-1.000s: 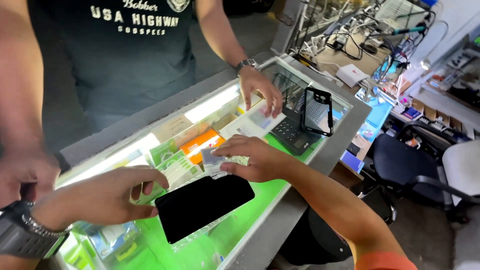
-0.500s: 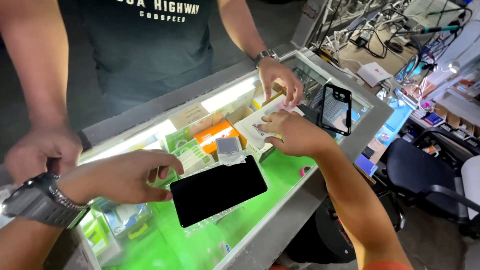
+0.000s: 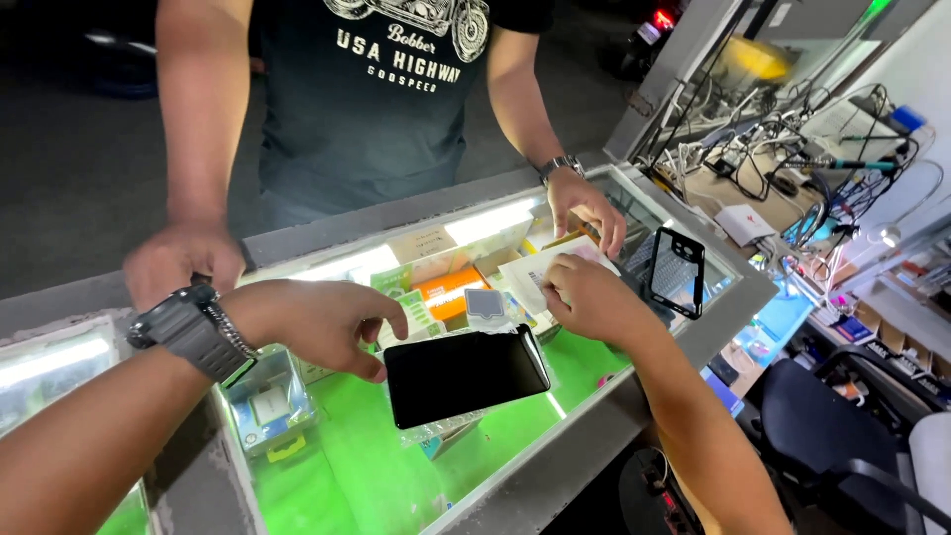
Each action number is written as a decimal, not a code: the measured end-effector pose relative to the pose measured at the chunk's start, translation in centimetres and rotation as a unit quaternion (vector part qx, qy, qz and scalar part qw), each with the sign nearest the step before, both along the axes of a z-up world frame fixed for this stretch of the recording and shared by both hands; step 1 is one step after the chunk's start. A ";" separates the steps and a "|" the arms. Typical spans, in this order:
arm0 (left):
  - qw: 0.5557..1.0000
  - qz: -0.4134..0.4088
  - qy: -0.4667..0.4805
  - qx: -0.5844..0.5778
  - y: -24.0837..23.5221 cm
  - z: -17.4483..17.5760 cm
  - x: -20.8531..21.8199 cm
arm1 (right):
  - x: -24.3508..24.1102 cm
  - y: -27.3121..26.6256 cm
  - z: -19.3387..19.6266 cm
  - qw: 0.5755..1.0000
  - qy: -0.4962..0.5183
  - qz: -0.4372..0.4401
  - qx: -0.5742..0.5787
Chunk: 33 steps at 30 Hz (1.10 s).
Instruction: The person cleans a black smartphone screen using a small white wipe. They repeatedly wipe the screen surface while holding the phone with the other hand. The person also handles a screen protector and a small cleaning wipe packet.
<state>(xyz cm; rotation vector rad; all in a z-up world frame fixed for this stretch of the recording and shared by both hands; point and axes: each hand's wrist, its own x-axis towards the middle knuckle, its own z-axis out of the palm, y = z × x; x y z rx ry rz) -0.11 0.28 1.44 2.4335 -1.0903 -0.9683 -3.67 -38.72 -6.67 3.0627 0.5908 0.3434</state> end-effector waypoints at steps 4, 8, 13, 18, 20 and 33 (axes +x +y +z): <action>1.000 0.001 -0.005 0.002 0.1 0.4 -0.5 | -0.6 2.2 1.2 0.997 0.003 -0.044 0.061; 1.000 0.000 -0.011 0.011 -0.2 -0.1 -0.1 | 0.1 2.6 -0.2 0.995 0.016 -0.096 0.005; 1.000 0.000 -0.017 0.025 -0.3 0.9 -0.8 | -0.4 2.9 0.5 0.993 -0.015 -0.118 -0.012; 0.976 0.016 -0.132 -0.174 -0.6 0.3 -1.0 | -2.5 2.9 6.5 0.965 -0.104 -0.080 0.226; 0.928 0.028 -0.236 -0.288 -1.4 -0.1 -2.0 | -3.4 3.6 8.5 0.945 -0.095 -0.015 0.314; 0.775 0.074 -0.576 -0.252 -3.6 -1.1 -5.1 | -6.6 10.4 7.7 0.795 -0.080 0.198 0.567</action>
